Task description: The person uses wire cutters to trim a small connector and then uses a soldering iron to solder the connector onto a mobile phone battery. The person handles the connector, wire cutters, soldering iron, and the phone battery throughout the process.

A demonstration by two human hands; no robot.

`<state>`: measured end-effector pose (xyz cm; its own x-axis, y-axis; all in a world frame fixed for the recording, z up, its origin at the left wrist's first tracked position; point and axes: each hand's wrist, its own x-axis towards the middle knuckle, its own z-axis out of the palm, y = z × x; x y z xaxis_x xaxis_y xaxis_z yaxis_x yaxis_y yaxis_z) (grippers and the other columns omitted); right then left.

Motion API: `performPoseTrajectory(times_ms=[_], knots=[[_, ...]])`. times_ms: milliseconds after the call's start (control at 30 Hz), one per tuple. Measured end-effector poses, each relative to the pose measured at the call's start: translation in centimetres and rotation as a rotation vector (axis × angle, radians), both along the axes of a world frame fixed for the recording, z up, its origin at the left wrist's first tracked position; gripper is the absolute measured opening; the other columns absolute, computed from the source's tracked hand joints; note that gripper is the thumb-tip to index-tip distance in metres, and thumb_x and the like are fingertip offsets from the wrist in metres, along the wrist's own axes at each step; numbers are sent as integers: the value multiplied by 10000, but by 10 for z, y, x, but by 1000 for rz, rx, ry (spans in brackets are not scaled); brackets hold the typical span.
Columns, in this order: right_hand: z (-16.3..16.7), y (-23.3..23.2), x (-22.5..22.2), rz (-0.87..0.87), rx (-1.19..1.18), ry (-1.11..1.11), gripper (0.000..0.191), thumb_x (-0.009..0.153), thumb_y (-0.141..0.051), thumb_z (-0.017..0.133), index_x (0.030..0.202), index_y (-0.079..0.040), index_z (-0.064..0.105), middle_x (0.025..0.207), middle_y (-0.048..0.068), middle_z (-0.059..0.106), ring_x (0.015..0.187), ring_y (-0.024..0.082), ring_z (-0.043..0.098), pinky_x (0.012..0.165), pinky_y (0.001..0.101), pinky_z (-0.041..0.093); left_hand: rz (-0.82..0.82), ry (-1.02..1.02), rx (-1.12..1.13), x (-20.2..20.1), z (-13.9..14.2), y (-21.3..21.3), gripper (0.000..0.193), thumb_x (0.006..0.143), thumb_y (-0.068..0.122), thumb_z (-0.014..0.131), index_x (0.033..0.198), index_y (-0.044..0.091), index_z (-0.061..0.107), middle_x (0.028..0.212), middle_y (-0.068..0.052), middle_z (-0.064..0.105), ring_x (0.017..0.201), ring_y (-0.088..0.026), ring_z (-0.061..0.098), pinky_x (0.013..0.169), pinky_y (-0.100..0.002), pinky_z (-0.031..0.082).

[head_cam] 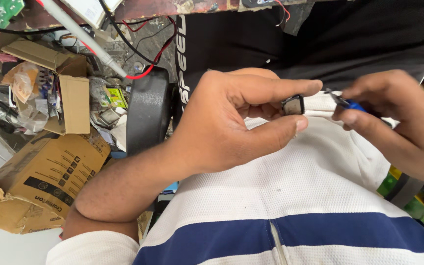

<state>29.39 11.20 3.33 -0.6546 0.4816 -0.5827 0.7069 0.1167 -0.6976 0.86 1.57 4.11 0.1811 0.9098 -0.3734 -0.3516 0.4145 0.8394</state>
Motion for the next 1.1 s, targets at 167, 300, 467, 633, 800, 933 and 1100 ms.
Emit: performPoseTrajectory(times_ms=[167,300,467,633,800,933,1100], knots=[[-13,1,-7,43,-181,-61,706,962,-191,616,1626,-74,406,1079,88,795,917,205,764,782,329,616,-2,-125,-93,-2,1,3,373,990,12,747,1355,3,672,1071,-71,702,864,-53,672,804,-199,580],[-4,-1,-16,77,4,-44,539,933,-212,666,1433,-59,536,1069,110,774,958,216,770,804,328,620,-13,-87,-91,-3,1,4,371,978,3,731,1343,-24,668,1050,-93,705,867,-89,670,774,-213,569],[12,1,-23,85,375,16,438,925,-153,793,1287,4,602,1121,178,725,966,252,727,818,360,586,75,-277,-40,0,-2,1,278,1093,-7,678,1359,-60,618,1175,-140,716,1077,-138,731,1024,-258,628],[16,7,-29,192,590,306,518,855,-149,877,1198,22,529,1143,204,690,1039,326,694,818,399,555,77,-282,-62,2,-5,-2,266,1071,-11,696,1320,-85,642,1193,-201,743,1076,-166,743,1021,-277,627],[15,9,-36,234,585,403,549,803,-188,884,1138,15,501,1063,230,669,955,327,689,755,384,555,67,-270,-99,0,-3,-1,312,1051,12,704,1346,-70,646,1175,-191,752,1055,-153,747,992,-263,632],[18,11,-38,260,574,370,545,818,-198,879,1167,-7,505,1092,222,673,967,320,689,776,388,560,63,-242,-110,0,0,2,317,1042,29,709,1340,-67,664,1156,-183,757,1038,-144,746,958,-245,629],[17,11,-37,252,620,390,561,838,-194,886,1193,-18,488,1114,217,669,980,333,680,770,392,553,79,-232,-103,-1,2,4,242,1057,48,699,1267,-73,685,1120,-147,752,1030,-127,735,932,-229,620]])
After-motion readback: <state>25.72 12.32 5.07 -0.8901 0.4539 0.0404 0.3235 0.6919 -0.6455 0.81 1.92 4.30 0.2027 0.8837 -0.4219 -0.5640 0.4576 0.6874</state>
